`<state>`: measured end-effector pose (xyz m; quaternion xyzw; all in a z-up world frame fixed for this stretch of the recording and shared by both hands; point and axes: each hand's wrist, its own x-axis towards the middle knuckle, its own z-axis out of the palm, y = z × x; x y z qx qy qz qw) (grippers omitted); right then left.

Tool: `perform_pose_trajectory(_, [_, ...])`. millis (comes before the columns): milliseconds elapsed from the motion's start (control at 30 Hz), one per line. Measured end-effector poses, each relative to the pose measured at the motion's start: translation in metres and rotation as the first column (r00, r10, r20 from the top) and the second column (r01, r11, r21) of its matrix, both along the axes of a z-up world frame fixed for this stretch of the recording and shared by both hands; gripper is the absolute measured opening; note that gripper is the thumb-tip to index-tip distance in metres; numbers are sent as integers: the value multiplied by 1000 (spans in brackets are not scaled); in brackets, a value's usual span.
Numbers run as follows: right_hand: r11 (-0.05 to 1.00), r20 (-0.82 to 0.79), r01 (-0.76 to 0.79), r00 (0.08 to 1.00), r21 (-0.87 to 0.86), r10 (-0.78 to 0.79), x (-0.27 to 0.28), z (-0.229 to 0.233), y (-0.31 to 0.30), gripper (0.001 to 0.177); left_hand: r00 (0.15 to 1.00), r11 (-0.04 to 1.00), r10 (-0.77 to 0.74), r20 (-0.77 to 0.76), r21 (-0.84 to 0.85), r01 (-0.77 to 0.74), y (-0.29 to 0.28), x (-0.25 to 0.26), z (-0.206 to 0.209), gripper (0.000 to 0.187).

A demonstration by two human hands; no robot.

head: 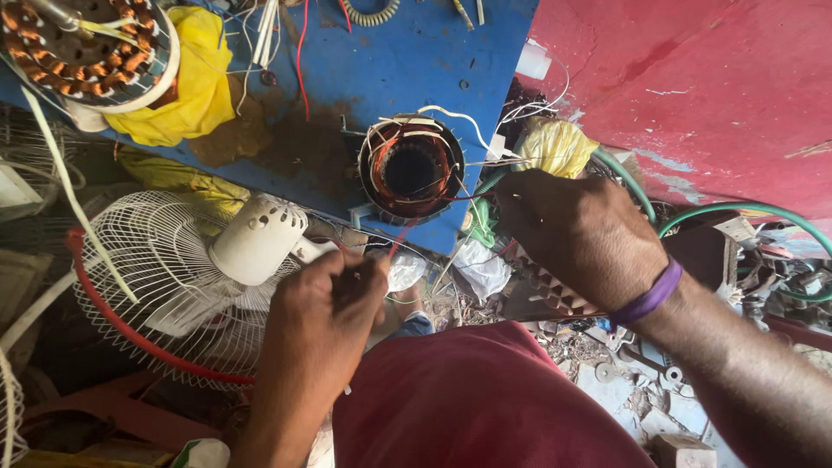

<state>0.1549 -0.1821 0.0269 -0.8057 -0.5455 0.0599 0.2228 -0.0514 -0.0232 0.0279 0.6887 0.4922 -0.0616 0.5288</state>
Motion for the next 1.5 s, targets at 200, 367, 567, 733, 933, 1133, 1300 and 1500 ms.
perform_pose_trajectory(200, [998, 18, -16, 1000, -60, 17, 9, 4, 4, 12, 979, 980, -192, 67, 67, 188, -22, -3, -42, 24])
perform_pose_trajectory(367, [997, 76, -52, 995, -64, 57, 11, 2, 4, 10, 973, 983, -161, 164, 117, 143, -40, 8, -60, 25])
perform_pose_trajectory(567, [997, 22, -4, 1000, -76, 5, 9, 1, 5, 14, 965, 978, -172, 197, 150, 143, -31, 17, -55, 23])
perform_pose_trajectory(733, [998, 27, -11, 1000, -65, 13, 9, 1, 4, 13, 963, 977, -186, 197, 140, 160, -30, 18, -57, 24])
perform_pose_trajectory(933, [997, 28, -11, 1000, -80, 14, 8, 3, 6, 11, 944, 969, -227, 238, 157, 193, -31, 21, -64, 25])
perform_pose_trajectory(1133, [998, 65, -26, 997, -52, 29, 7, 3, 5, 10, 951, 974, -214, 224, 121, 191, -31, 20, -63, 25])
perform_pose_trajectory(1300, [997, 38, -7, 999, -83, 10, 6, 4, 6, 12, 937, 971, -225, 268, 144, 191, -31, 19, -67, 25])
perform_pose_trajectory(1500, [998, 51, -23, 998, -66, 26, 6, 4, 6, 13, 947, 976, -212, 242, 105, 192, -31, 18, -62, 25])
